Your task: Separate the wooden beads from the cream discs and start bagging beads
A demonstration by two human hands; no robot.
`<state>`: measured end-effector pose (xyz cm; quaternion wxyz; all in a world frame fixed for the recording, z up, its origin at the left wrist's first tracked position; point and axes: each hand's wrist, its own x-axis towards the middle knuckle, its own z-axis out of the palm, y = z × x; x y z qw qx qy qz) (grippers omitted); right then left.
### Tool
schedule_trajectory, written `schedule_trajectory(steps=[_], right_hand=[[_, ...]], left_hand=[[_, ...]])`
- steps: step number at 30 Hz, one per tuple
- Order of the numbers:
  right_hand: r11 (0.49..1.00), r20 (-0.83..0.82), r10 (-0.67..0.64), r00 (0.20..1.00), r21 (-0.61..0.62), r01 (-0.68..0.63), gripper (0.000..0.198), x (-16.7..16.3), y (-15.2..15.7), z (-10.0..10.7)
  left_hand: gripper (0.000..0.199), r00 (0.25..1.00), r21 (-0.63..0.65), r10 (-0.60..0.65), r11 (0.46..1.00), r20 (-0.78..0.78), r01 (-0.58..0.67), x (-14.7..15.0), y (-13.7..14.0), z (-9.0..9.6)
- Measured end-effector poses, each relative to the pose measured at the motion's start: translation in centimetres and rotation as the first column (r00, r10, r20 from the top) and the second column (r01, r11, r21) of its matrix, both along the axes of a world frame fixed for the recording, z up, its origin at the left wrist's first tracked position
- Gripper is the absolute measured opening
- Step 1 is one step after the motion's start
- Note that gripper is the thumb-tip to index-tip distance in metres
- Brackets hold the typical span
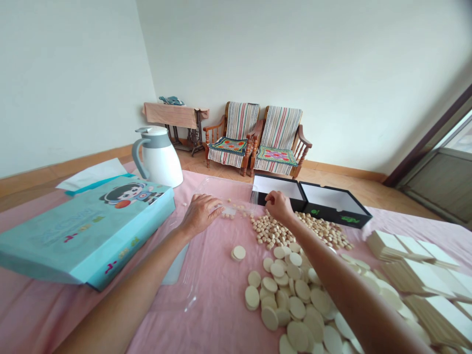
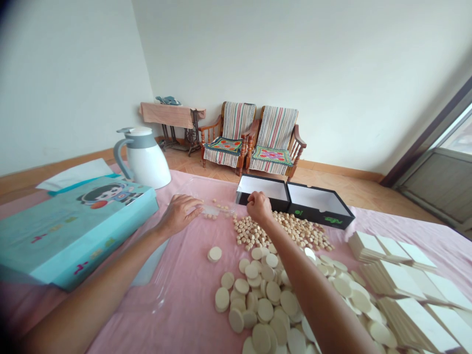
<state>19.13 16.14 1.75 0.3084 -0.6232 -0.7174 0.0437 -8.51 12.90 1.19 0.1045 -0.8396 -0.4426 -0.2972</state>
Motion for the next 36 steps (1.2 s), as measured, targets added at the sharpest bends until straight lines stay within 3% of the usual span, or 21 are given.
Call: schedule_trajectory(steps=[2, 5, 7, 9, 12, 14, 19, 23, 31, 36], right_hand=[[0.999, -0.056, 0.002, 0.998, 0.053, 0.001, 0.019, -0.2, 0.0, 1.4], [0.991, -0.11, 0.11, 0.988, 0.085, -0.101, 0.019, -1.3, -0.2, 3.2], [0.977, -0.166, 0.202, 0.965, 0.099, -0.187, 0.02, -1.9, -0.4, 3.9], [0.978, -0.222, 0.196, 0.955, 0.116, -0.173, 0.021, -2.1, -0.5, 4.1], [0.998, -0.192, -0.001, 0.981, 0.066, 0.014, 0.029, -1.4, -0.2, 3.5], [0.998, -0.122, -0.064, 0.99, -0.003, 0.064, 0.029, -0.7, 0.1, 2.5], [0.98, 0.021, 0.052, 0.998, -0.196, -0.047, 0.017, -0.7, 0.2, -0.3], [0.962, 0.108, 0.077, 0.991, -0.27, -0.046, 0.012, -1.9, -0.1, -1.5], [0.967, 0.15, 0.062, 0.987, -0.253, -0.022, 0.008, -2.9, -0.5, -2.3], [0.989, 0.064, -0.016, 0.998, -0.145, 0.025, 0.014, -1.5, -0.5, -1.1]], left_hand=[[0.028, 1.0, -0.001, 0.001, 1.0, 0.003, -0.001, 0.0, 0.0, 0.0], [0.03, 1.0, -0.008, -0.001, 1.0, 0.013, 0.001, 0.0, -0.1, 0.0], [0.03, 1.0, -0.011, -0.003, 1.0, 0.015, 0.003, 0.0, -0.1, 0.0], [0.031, 1.0, -0.011, -0.003, 1.0, 0.013, 0.004, 0.0, -0.1, 0.0], [0.03, 1.0, -0.015, -0.001, 1.0, 0.005, 0.002, 0.0, -0.1, 0.1], [0.029, 1.0, -0.016, 0.002, 1.0, 0.001, -0.002, 0.1, 0.0, 0.1], [0.027, 1.0, -0.01, 0.0, 1.0, 0.0, 0.0, 0.1, 0.0, 0.0], [0.026, 1.0, -0.014, 0.002, 1.0, -0.001, -0.002, 0.1, -0.1, 0.1], [0.027, 1.0, -0.015, 0.004, 1.0, 0.006, -0.003, 0.1, -0.1, 0.1], [0.028, 1.0, -0.018, 0.007, 1.0, 0.004, -0.007, 0.1, 0.0, 0.0]])
